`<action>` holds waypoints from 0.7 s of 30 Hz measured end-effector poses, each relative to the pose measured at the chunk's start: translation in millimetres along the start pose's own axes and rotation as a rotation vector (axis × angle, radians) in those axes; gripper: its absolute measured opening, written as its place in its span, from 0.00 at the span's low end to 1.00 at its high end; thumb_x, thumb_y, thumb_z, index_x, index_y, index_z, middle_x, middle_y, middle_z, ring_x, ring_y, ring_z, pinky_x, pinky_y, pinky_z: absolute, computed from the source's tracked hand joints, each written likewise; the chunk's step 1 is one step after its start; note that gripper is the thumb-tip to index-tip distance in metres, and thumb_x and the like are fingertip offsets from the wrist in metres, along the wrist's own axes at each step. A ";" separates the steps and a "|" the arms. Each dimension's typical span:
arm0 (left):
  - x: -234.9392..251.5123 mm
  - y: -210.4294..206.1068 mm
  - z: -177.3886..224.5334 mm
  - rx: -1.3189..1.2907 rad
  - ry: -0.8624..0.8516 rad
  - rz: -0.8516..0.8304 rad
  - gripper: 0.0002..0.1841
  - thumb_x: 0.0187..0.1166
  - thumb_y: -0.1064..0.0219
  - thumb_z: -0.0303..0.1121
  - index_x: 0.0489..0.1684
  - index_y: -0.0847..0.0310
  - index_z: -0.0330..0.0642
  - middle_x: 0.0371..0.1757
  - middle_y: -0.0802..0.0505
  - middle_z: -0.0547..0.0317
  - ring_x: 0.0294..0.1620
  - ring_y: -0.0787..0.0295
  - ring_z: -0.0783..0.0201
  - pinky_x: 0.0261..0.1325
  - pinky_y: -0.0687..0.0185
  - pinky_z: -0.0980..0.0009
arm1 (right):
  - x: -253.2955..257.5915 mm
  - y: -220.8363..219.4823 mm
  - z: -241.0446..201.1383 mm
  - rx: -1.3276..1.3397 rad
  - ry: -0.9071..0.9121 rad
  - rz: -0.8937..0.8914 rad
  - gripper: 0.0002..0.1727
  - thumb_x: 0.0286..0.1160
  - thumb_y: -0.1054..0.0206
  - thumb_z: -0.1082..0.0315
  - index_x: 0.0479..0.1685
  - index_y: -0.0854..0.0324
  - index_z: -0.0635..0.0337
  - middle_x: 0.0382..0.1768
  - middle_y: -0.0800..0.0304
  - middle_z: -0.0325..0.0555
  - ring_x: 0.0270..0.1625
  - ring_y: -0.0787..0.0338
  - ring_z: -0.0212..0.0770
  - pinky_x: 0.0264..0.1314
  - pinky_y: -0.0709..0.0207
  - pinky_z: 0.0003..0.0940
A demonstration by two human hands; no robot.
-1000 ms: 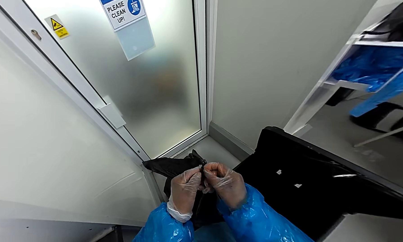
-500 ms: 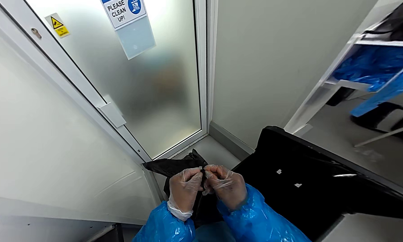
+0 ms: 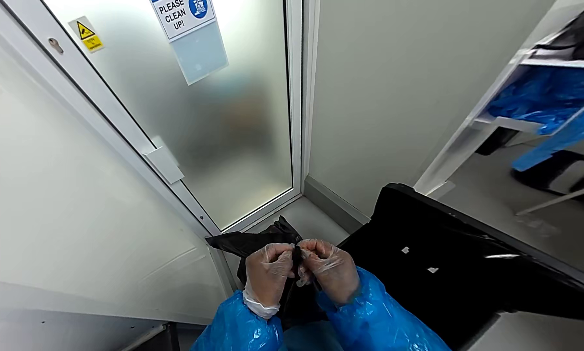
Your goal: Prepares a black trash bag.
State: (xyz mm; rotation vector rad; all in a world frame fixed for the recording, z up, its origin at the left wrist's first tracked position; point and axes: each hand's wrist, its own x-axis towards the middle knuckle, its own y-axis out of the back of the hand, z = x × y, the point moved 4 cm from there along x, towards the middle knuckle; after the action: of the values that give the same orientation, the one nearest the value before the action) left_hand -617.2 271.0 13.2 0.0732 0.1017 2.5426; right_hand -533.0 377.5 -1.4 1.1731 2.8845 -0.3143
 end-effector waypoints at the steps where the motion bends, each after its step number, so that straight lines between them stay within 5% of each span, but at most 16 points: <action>1: 0.2 0.1 -0.5 0.000 -0.008 0.001 0.06 0.75 0.33 0.23 0.35 0.08 0.32 0.27 0.06 0.58 0.25 0.10 0.73 0.33 0.11 0.77 | -0.1 -0.2 0.1 0.004 -0.002 0.003 0.08 0.72 0.36 0.81 0.32 0.13 0.63 0.14 0.14 0.37 0.15 0.16 0.27 0.20 0.19 0.22; 5: 0.6 0.5 0.9 -0.020 -0.034 0.001 0.06 0.75 0.33 0.23 0.36 0.08 0.32 0.28 0.06 0.58 0.27 0.09 0.72 0.35 0.10 0.77 | 1.0 -1.0 2.1 0.054 0.033 0.003 0.07 0.73 0.35 0.81 0.33 0.13 0.63 0.15 0.14 0.37 0.16 0.15 0.28 0.21 0.18 0.22; 11: -0.8 -2.2 -1.4 0.018 -0.043 -0.075 0.12 0.72 0.31 0.24 0.50 0.11 0.28 0.39 0.04 0.55 0.40 0.06 0.73 0.49 0.10 0.77 | 3.4 0.4 6.0 -0.033 0.150 0.019 0.03 0.68 0.31 0.76 0.31 0.13 0.60 0.16 0.13 0.34 0.17 0.15 0.25 0.23 0.17 0.21; 15: 1.1 -1.4 -3.3 0.054 -0.074 -0.066 0.11 0.71 0.34 0.22 0.47 0.09 0.30 0.37 0.04 0.57 0.38 0.07 0.75 0.48 0.11 0.77 | 3.7 -0.4 9.0 -0.192 0.208 0.014 0.02 0.67 0.32 0.70 0.31 0.14 0.56 0.17 0.14 0.31 0.19 0.14 0.24 0.24 0.16 0.23; 21: 1.4 0.2 -3.1 0.015 -0.057 -0.066 0.16 0.75 0.38 0.23 0.56 0.12 0.29 0.41 0.04 0.54 0.37 0.07 0.72 0.46 0.10 0.75 | 6.4 -2.8 9.8 0.042 0.155 -0.027 0.04 0.68 0.37 0.75 0.31 0.19 0.57 0.15 0.17 0.31 0.16 0.17 0.26 0.22 0.19 0.23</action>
State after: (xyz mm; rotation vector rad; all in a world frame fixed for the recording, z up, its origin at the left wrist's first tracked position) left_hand -618.8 271.5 10.2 0.1461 0.0992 2.4722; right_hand -540.2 378.2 -11.1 1.2180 3.0423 -0.2986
